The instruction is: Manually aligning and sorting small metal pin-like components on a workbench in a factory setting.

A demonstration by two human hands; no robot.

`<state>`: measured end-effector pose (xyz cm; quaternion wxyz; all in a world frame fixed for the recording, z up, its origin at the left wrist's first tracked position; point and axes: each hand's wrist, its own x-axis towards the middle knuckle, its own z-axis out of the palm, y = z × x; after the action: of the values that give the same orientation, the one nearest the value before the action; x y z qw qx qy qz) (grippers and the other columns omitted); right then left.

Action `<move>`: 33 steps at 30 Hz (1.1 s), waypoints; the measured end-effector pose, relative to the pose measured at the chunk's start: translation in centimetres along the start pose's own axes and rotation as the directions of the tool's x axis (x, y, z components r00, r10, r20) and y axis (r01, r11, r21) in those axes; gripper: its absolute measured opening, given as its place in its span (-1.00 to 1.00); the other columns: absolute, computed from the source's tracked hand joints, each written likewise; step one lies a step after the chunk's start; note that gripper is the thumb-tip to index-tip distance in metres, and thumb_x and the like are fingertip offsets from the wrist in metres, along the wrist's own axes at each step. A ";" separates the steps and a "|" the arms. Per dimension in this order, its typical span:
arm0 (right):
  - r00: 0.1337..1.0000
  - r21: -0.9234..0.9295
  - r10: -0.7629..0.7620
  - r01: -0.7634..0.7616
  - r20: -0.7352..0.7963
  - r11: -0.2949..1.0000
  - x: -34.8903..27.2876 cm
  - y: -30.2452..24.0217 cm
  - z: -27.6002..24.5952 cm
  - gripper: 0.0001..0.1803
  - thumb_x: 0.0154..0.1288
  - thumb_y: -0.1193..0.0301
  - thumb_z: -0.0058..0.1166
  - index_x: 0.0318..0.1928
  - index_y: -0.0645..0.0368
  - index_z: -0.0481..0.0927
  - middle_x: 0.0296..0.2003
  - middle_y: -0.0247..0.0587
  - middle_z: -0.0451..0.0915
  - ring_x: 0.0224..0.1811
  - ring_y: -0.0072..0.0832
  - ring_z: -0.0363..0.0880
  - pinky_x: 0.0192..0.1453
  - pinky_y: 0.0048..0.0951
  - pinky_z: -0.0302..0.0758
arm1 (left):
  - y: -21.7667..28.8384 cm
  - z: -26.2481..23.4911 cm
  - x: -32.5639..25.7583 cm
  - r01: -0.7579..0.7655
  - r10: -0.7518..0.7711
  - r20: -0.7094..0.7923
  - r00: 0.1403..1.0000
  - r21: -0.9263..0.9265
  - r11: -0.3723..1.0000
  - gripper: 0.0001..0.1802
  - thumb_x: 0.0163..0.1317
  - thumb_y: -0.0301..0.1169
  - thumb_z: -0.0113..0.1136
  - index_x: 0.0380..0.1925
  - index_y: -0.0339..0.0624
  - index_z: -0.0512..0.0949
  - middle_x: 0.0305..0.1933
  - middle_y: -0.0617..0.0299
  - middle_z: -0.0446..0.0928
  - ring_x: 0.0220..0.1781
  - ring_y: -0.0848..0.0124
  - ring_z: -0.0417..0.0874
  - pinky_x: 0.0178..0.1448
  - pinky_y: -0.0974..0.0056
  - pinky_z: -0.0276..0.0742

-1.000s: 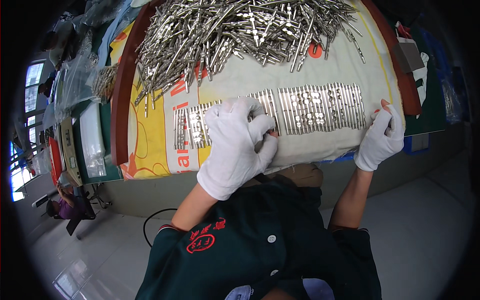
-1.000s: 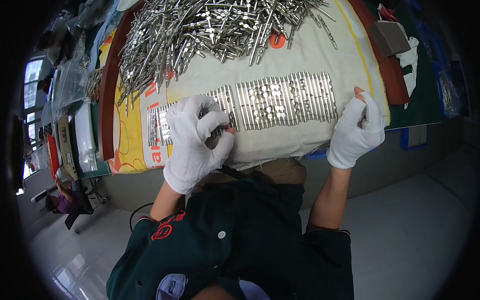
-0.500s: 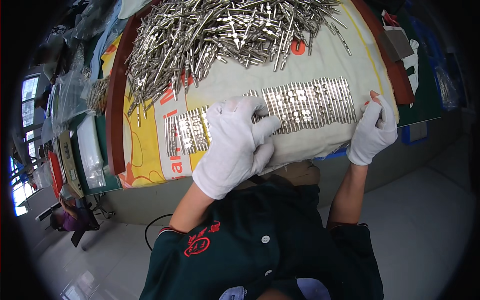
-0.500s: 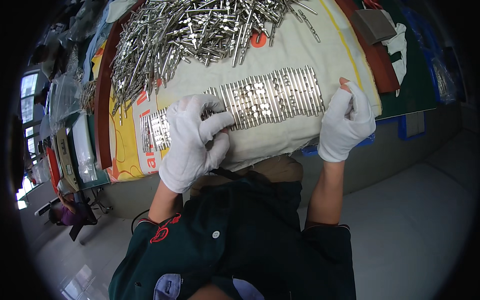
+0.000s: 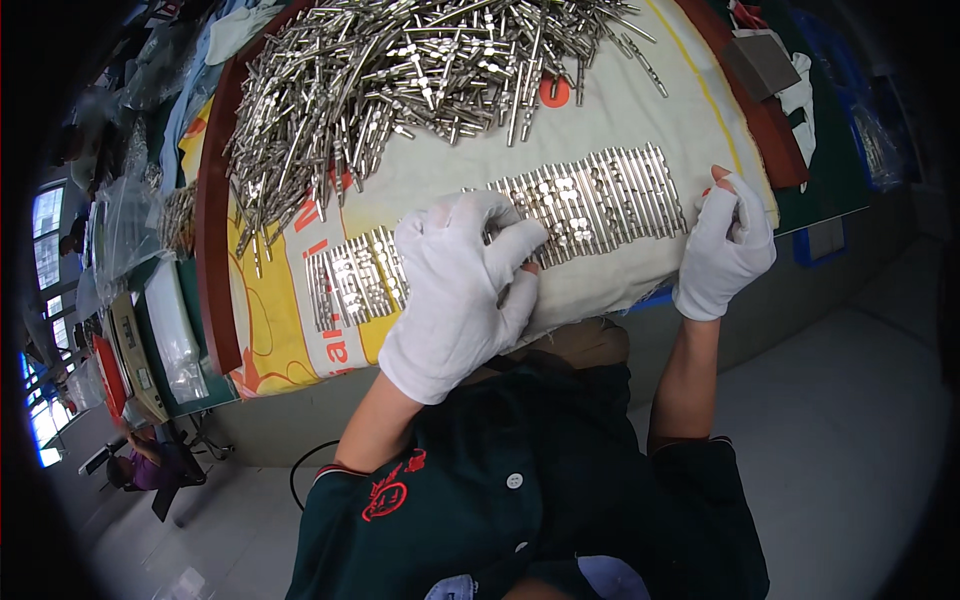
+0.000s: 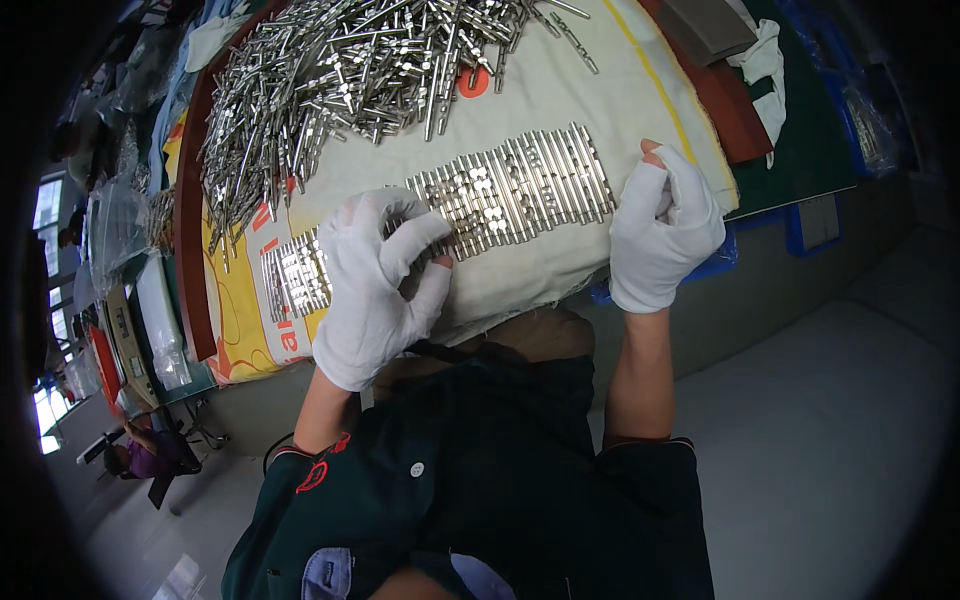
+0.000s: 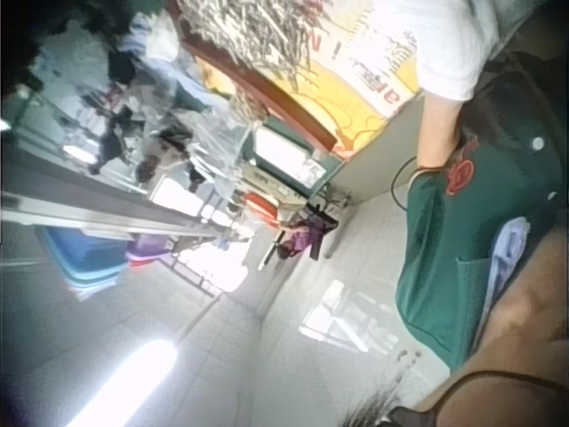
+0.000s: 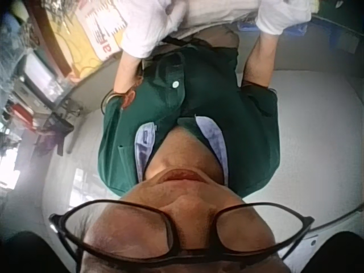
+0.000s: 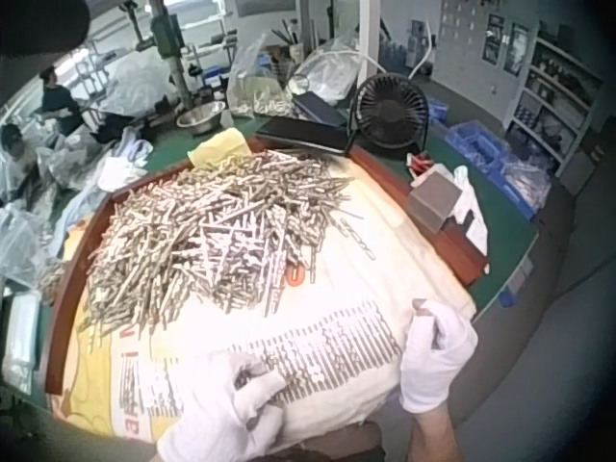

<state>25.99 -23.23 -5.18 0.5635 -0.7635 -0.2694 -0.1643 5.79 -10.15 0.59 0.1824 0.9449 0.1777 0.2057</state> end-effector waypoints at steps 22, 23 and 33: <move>1.000 0.031 -0.007 0.007 -0.002 0.999 0.0 -0.3 0.1 -0.91 0.27 0.57 0.12 -0.30 0.29 0.69 -0.64 -0.34 0.50 -0.69 -0.66 0.25 -0.57 -0.51 0.14 | 0.9 1.3 1.1 -0.059 0.059 0.001 0.998 0.051 0.997 -0.73 -0.05 -0.29 0.35 -0.30 0.01 0.58 -0.11 0.17 0.44 -0.07 0.15 0.45 0.00 0.04 0.19; 1.000 0.031 -0.027 0.027 -0.009 0.999 0.0 -0.2 0.2 -0.91 0.26 0.57 0.13 -0.31 0.29 0.69 -0.63 -0.33 0.50 -0.69 -0.65 0.26 -0.57 -0.50 0.14 | 1.0 1.3 1.2 -0.052 0.052 -0.002 0.999 0.086 0.995 -0.73 -0.05 -0.27 0.36 -0.31 0.01 0.58 -0.11 0.16 0.44 -0.08 0.15 0.45 0.00 0.04 0.19; 1.000 0.002 -0.017 0.017 0.004 1.000 0.1 -0.1 0.2 -0.92 0.24 0.56 0.14 -0.32 0.26 0.69 -0.59 -0.31 0.55 -0.69 -0.62 0.30 -0.58 -0.50 0.19 | 1.2 1.6 1.6 -0.038 0.038 -0.026 0.999 0.011 0.999 -0.68 -0.06 -0.40 0.29 -0.21 0.04 0.57 -0.10 0.18 0.44 -0.05 0.15 0.44 0.01 0.05 0.19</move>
<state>25.99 -22.98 -5.06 0.5623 -0.7609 -0.2773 -0.1675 8.22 -10.93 0.22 0.1711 0.9463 0.1633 0.2206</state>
